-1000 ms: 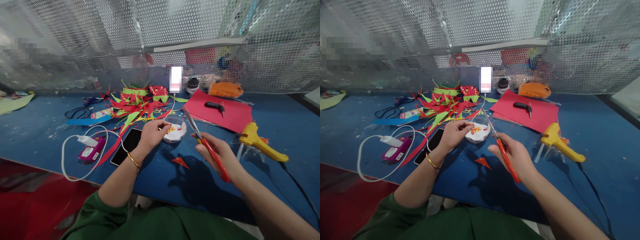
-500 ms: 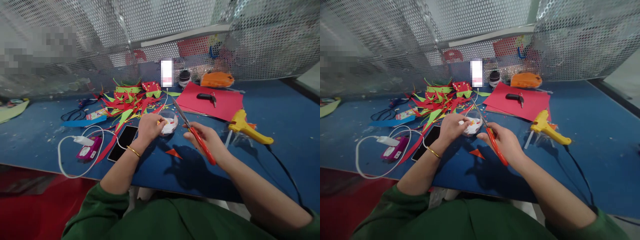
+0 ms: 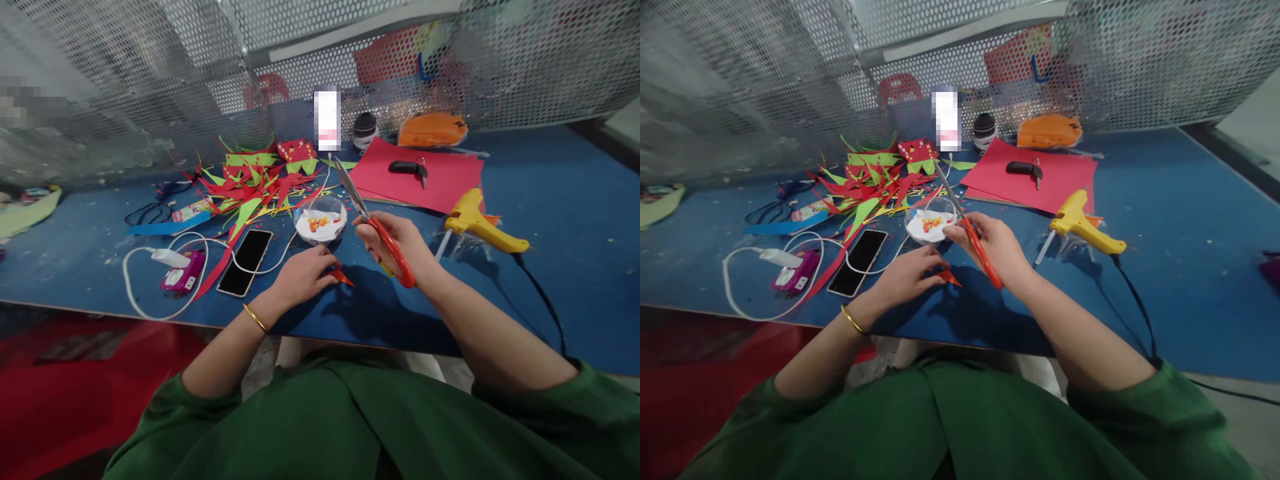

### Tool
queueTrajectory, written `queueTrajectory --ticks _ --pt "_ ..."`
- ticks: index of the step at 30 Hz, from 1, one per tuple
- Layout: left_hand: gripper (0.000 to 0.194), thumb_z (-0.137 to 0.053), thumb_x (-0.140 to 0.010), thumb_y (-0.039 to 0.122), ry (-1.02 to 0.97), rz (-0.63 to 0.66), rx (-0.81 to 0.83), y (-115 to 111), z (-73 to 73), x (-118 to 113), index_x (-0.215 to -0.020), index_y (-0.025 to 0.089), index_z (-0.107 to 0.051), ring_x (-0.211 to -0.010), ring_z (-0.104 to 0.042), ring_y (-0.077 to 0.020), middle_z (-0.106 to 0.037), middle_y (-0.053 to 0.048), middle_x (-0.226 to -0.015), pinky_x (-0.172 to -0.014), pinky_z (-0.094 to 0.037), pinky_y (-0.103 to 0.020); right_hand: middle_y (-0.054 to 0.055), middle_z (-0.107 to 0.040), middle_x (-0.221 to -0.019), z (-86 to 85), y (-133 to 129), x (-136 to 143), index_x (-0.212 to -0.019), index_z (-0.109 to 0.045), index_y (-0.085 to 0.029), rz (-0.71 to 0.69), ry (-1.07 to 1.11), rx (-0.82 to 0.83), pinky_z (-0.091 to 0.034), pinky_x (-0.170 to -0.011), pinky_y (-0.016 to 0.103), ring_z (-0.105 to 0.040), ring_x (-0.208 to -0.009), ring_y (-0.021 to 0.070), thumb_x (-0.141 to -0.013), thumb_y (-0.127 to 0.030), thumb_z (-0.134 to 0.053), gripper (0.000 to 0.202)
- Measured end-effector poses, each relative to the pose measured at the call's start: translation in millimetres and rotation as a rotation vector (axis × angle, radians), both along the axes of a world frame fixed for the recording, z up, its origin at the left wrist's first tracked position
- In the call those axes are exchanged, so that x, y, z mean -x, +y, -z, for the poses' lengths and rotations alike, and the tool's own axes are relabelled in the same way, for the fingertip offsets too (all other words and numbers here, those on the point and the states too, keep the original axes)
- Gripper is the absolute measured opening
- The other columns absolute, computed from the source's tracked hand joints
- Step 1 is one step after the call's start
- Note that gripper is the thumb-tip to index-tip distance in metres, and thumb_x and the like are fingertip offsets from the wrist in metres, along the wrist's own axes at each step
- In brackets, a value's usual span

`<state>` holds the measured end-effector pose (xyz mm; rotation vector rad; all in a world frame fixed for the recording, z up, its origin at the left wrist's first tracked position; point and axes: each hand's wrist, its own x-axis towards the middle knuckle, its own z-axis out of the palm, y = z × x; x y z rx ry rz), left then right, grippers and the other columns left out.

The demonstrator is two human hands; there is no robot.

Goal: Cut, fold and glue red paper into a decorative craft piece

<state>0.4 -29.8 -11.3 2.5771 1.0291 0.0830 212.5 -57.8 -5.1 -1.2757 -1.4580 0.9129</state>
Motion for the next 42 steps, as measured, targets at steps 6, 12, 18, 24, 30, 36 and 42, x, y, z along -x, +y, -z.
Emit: queueTrajectory --ticks 6,12,18,24,30,36,42 --pt "0.024 -0.068 -0.087 0.025 -0.111 -0.035 0.107 5.3 9.3 -3.4 -0.110 0.019 -0.068 -0.090 -0.064 -0.0197 -0.063 -0.007 -0.108 -0.087 -0.053 -0.036 -0.002 -0.055 -0.064 3.5 1.2 1.0 -0.095 -0.068 -0.017 0.006 -0.048 0.028 -0.038 -0.053 0.026 -0.051 -0.057 0.0135 -0.080 -0.076 -0.061 0.061" --pt "0.007 -0.065 -0.084 0.018 -0.098 -0.017 0.145 5.7 5.7 -6.8 -0.089 0.019 -0.069 -0.093 -0.063 -0.0213 -0.064 -0.006 -0.101 -0.088 -0.050 -0.037 -0.002 -0.054 -0.063 7.0 2.7 1.4 -0.089 -0.067 -0.019 0.005 -0.097 0.041 -0.034 -0.051 0.026 -0.047 -0.055 0.0124 -0.082 -0.076 -0.058 0.059" --pt "0.017 -0.068 -0.084 0.020 -0.130 -0.040 0.142 6.0 10.7 -3.6 -0.101 0.017 -0.070 -0.083 -0.062 -0.0188 -0.063 -0.006 -0.098 -0.080 -0.049 -0.032 -0.002 -0.055 -0.064 8.7 2.9 2.6 -0.093 -0.068 -0.019 -0.012 -0.083 0.046 -0.037 -0.052 0.027 -0.049 -0.056 0.0130 -0.082 -0.075 -0.060 0.058" --pt "0.005 -0.067 -0.084 0.021 -0.150 -0.055 0.141 5.6 15.2 -3.2 -0.087 0.019 -0.069 -0.087 -0.061 -0.0208 -0.063 -0.004 -0.093 -0.080 -0.047 -0.034 -0.002 -0.054 -0.063 6.9 1.7 3.5 -0.092 -0.068 -0.018 -0.022 -0.098 0.075 -0.036 -0.051 0.027 -0.048 -0.054 0.0126 -0.081 -0.076 -0.059 0.060" --pt "0.009 -0.065 -0.085 0.026 -0.301 -0.164 0.287 -0.2 1.7 -5.7 -0.079 0.019 -0.062 -0.065 -0.058 -0.0157 -0.063 0.000 -0.070 -0.062 -0.044 -0.029 -0.002 -0.056 -0.063 4.1 1.5 5.0 -0.094 -0.068 -0.018 -0.018 -0.033 0.102 -0.038 -0.051 0.027 -0.050 -0.054 0.0133 -0.076 -0.071 -0.067 0.056" --pt "0.019 -0.074 -0.078 0.026 -1.029 -0.539 0.801 2.1 -24.5 -18.4 -0.093 0.017 -0.065 -0.055 -0.060 -0.0103 -0.066 0.001 -0.067 -0.055 -0.046 -0.023 -0.006 -0.057 -0.061 -8.9 0.5 8.9 -0.098 -0.066 -0.019 0.056 0.148 0.148 -0.042 -0.052 0.029 -0.050 -0.050 0.0124 -0.061 -0.049 -0.085 0.050" --pt "0.026 -0.083 -0.073 0.020 -1.235 -0.544 1.307 -2.5 -23.8 -38.1 -0.093 0.015 -0.068 -0.048 -0.049 -0.0020 -0.059 0.005 -0.068 -0.043 -0.034 -0.014 -0.005 -0.066 -0.069 -10.0 0.6 10.3 -0.105 -0.063 -0.020 0.024 0.352 0.085 -0.048 -0.057 0.031 -0.058 -0.054 0.0136 -0.064 -0.042 -0.083 0.051"
